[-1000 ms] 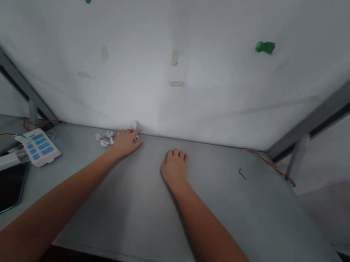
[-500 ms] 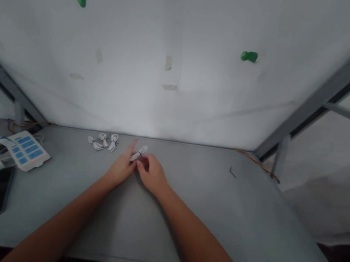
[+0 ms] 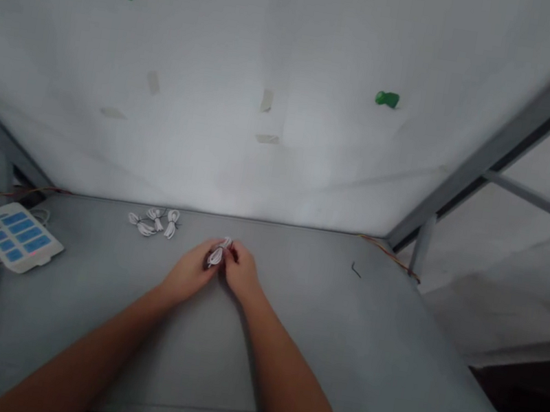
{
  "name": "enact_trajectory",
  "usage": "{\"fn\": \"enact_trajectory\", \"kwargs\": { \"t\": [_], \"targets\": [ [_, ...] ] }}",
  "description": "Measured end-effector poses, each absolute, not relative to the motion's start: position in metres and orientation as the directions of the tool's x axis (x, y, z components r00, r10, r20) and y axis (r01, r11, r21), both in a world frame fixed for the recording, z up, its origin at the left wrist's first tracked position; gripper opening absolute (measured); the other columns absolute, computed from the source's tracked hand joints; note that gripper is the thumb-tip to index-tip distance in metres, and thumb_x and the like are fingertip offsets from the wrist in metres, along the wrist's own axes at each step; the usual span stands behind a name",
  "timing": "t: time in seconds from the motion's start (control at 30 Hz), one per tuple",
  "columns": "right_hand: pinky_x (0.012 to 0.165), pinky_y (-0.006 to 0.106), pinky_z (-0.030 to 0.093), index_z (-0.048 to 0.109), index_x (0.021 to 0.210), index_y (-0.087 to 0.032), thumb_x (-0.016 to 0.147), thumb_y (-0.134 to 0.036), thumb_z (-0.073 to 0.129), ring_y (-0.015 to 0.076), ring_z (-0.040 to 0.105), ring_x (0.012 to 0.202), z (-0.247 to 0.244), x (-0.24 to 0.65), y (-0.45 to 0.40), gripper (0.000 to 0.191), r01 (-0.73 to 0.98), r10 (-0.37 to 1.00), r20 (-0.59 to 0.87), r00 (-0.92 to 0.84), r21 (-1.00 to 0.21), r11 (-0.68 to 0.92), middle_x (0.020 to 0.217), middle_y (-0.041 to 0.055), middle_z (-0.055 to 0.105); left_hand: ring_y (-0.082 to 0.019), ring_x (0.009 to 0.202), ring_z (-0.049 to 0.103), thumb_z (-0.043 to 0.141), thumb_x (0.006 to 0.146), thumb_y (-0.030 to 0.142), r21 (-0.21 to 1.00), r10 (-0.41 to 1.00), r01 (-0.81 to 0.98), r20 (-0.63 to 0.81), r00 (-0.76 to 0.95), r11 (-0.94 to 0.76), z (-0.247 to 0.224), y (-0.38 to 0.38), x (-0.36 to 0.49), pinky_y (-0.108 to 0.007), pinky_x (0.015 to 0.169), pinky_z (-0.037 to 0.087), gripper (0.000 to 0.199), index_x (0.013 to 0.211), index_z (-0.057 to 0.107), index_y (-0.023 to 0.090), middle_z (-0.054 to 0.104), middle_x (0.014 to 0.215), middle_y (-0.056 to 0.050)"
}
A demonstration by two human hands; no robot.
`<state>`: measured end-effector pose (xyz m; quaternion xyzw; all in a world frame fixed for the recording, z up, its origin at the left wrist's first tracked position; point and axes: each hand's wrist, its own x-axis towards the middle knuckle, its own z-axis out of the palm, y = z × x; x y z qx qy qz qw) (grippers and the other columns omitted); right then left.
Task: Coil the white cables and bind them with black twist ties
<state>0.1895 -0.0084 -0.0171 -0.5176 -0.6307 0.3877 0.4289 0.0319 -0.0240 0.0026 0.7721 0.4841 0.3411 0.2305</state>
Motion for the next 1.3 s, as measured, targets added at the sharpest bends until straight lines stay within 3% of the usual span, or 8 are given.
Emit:
{"fn": "enact_trajectory", "kwargs": {
  "t": [0.17,0.3,0.53,0.7,0.8,0.93,1.13,1.3],
  "targets": [
    [0.058,0.028,0.043,0.051,0.076,-0.024,0.091,-0.053,0.055,0.0155,0.052,0.057,-0.007,0.197,-0.01,0.033,0.104,0.964,0.094,-0.247,-0.987,0.122,0.063,-0.0026,0.056,-0.021,0.09,0.071,0.068,0.091,0.042,0.874,0.945,0.363,0.283,0.162,-0.324,0.021,-0.025,0.025,-0.04,0.101,0.051,0.052,0.136,0.057,0.018,0.076,0.083,-0.002],
    [0.06,0.027,0.038,0.054,0.079,-0.023,0.094,-0.046,0.054,0.014,0.048,0.059,0.008,0.203,-0.024,0.028,0.148,0.941,0.151,-0.303,-0.968,0.202,0.065,-0.0034,0.053,-0.025,0.125,0.063,0.068,0.092,0.048,0.947,0.935,0.084,0.287,0.21,-0.309,0.031,-0.029,0.027,-0.043,0.116,0.038,0.057,0.139,0.054,0.018,0.076,0.117,-0.012],
    [0.064,0.027,0.034,0.052,0.074,-0.022,0.098,-0.038,0.05,0.0143,0.046,0.065,0.028,0.207,-0.039,0.028,0.337,0.922,0.28,-0.268,-0.869,0.362,0.067,-0.003,0.052,-0.027,0.12,0.064,0.042,0.1,0.067,0.997,0.957,0.012,0.068,0.28,-0.074,0.013,-0.03,0.031,-0.042,0.11,0.042,0.064,0.136,0.061,0.018,0.073,0.124,-0.012],
    [0.062,0.027,0.034,0.054,0.077,-0.022,0.098,-0.035,0.048,0.015,0.048,0.064,0.022,0.209,-0.034,0.025,0.406,0.939,0.319,-0.127,-0.847,0.343,0.066,-0.0024,0.054,-0.025,0.088,0.071,0.045,0.093,0.075,0.978,0.914,-0.158,-0.066,0.4,0.14,0.007,-0.027,0.036,-0.036,0.078,0.052,0.077,0.139,0.056,0.014,0.076,0.102,-0.014],
    [0.061,0.028,0.032,0.054,0.078,-0.022,0.098,-0.033,0.046,0.0152,0.047,0.061,0.017,0.212,-0.031,0.025,0.505,0.93,0.364,-0.058,-0.793,0.342,0.065,-0.0019,0.053,-0.022,0.071,0.069,0.061,0.091,0.064,0.927,0.889,-0.277,-0.108,0.446,0.251,0.015,-0.029,0.037,-0.034,0.07,0.051,0.081,0.15,0.041,0.014,0.077,0.089,-0.011],
    [0.063,0.028,0.033,0.058,0.08,-0.022,0.096,-0.023,0.046,0.0162,0.05,0.064,0.016,0.212,-0.032,0.02,0.611,0.901,0.399,-0.168,-0.675,0.413,0.07,0.0014,0.06,-0.024,0.11,0.069,0.07,0.091,0.042,0.891,0.948,-0.449,0.083,0.308,0.068,0.025,-0.033,0.034,-0.04,0.1,0.05,0.07,0.149,0.041,0.017,0.075,0.116,-0.015],
    [0.065,0.026,0.038,0.061,0.086,-0.021,0.095,-0.02,0.047,0.0151,0.054,0.066,0.025,0.206,-0.045,0.016,0.444,0.841,0.412,-0.35,-0.718,0.536,0.077,0.0012,0.066,-0.03,0.14,0.051,0.076,0.088,0.043,0.967,0.879,-0.052,0.249,0.407,-0.25,0.02,-0.04,0.031,-0.046,0.121,0.034,0.071,0.149,0.047,0.022,0.06,0.145,-0.015],
    [0.063,0.026,0.036,0.061,0.083,-0.021,0.095,-0.02,0.047,0.0153,0.052,0.063,0.028,0.209,-0.041,0.019,0.496,0.881,0.398,-0.257,-0.728,0.473,0.07,-0.0004,0.061,-0.023,0.086,0.073,0.071,0.089,0.052,0.996,0.905,-0.086,0.032,0.424,0.005,0.02,-0.041,0.039,-0.037,0.081,0.058,0.065,0.142,0.051,0.019,0.076,0.101,-0.009]
  ]
}}
